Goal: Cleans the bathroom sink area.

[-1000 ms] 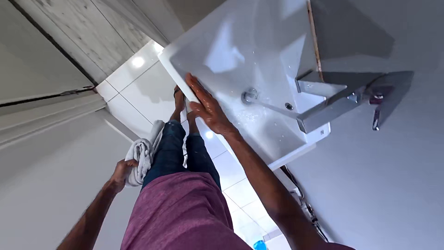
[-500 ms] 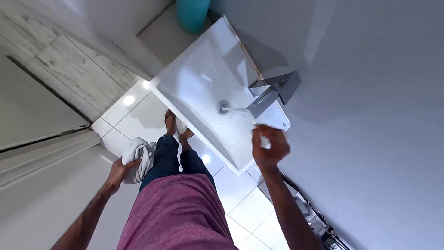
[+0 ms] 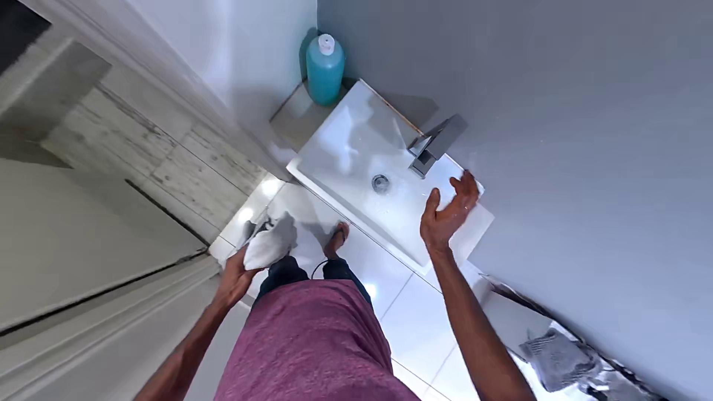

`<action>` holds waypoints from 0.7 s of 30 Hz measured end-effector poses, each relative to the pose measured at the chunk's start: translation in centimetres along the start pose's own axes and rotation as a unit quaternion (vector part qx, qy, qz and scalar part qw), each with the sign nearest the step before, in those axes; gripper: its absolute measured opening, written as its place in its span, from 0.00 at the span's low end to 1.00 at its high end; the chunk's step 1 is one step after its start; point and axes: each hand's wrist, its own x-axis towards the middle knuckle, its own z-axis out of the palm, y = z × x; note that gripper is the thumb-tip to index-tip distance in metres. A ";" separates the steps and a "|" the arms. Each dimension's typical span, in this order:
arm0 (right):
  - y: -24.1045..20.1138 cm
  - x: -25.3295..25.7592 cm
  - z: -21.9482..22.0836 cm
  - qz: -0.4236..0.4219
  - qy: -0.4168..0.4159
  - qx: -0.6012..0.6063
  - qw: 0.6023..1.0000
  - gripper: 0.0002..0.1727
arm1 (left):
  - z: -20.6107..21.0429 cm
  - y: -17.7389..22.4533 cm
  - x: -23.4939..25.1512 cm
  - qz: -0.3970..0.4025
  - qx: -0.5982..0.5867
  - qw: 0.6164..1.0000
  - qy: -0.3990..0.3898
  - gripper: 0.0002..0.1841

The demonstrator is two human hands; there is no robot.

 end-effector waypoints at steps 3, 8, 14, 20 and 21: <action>0.9 -1.9 2.5 0.100 -0.238 -0.069 0.964 0.38 | -2.3 0.6 1.7 0.046 -0.036 0.998 -0.008 0.22; -8.5 -8.6 2.1 0.119 -0.237 0.126 0.956 0.19 | -7.0 4.7 2.0 -0.052 -0.189 0.980 0.039 0.17; -19.3 -16.4 7.4 0.108 -0.290 0.269 0.912 0.47 | -11.8 12.0 1.8 0.010 -0.388 0.913 -0.126 0.15; -25.0 -18.9 4.4 0.128 -0.135 0.272 0.944 0.23 | -15.6 18.1 2.5 0.138 -0.282 0.920 -0.236 0.13; -25.0 -18.6 2.4 0.123 -0.121 0.257 0.951 0.24 | -16.0 18.6 2.8 0.152 -0.221 0.941 -0.207 0.16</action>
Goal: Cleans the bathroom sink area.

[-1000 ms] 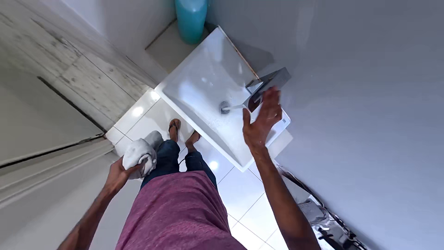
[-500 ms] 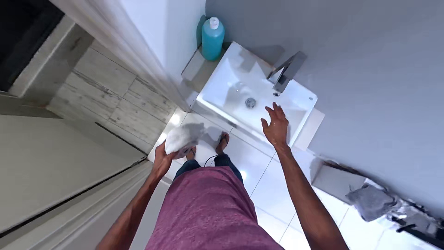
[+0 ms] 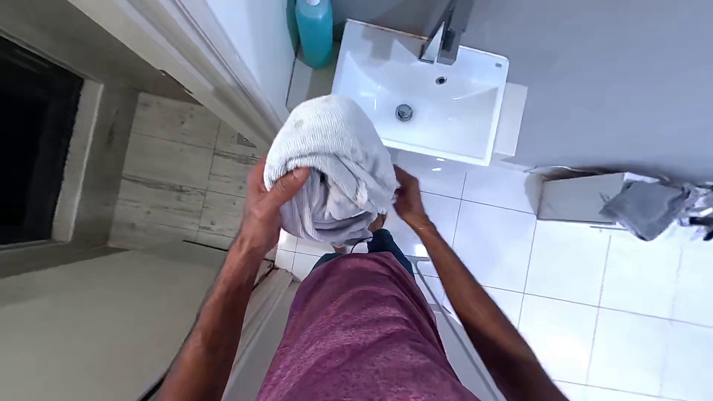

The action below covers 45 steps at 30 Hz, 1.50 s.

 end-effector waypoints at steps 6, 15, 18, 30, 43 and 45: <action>-5.6 -2.4 -9.7 -0.158 0.156 -0.108 0.969 0.26 | -1.2 -1.5 2.7 0.042 0.315 0.943 0.104 0.35; -8.2 -6.1 -16.8 -0.221 0.351 -0.140 0.899 0.14 | 1.7 -5.0 2.7 0.054 0.200 0.978 -0.005 0.24; -7.9 -7.4 -18.6 -0.230 0.374 -0.214 0.873 0.15 | 2.6 -4.0 2.9 0.068 0.262 0.961 -0.057 0.25; -1.4 -6.7 -25.7 0.022 0.514 0.094 0.852 0.11 | 7.7 3.7 6.0 -0.077 -0.021 0.996 -0.026 0.11; 10.0 -8.5 -22.0 0.124 0.544 0.310 0.770 0.33 | 19.0 13.3 -0.2 0.106 -0.119 0.971 -0.180 0.17; 11.2 -7.8 -14.1 0.304 0.445 0.433 0.723 0.21 | 20.4 13.3 -0.8 0.101 -0.088 0.979 -0.151 0.19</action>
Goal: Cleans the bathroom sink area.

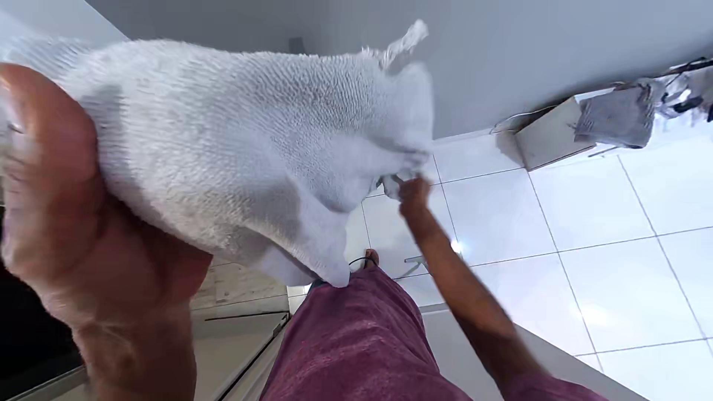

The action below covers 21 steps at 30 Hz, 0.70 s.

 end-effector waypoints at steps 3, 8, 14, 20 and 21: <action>4.3 -3.5 2.9 0.252 -0.296 0.042 0.921 0.24 | -0.5 -1.9 0.3 0.006 0.072 0.997 0.025 0.13; -0.4 -4.2 0.9 0.224 -0.322 0.115 0.913 0.19 | -4.3 -4.2 -1.5 -0.081 0.112 0.973 0.183 0.12; -7.9 -1.2 -4.5 0.128 -0.437 0.020 0.890 0.07 | -6.9 -7.4 -5.2 -0.086 0.129 0.935 0.319 0.10; -13.8 -9.4 -5.2 0.018 -0.484 -0.045 0.874 0.17 | -9.7 -12.5 -4.2 -0.118 0.169 0.885 0.418 0.09; -16.1 -11.5 -5.0 0.017 -0.414 -0.121 0.902 0.14 | -10.4 -13.2 -4.5 -0.131 0.186 0.878 0.421 0.11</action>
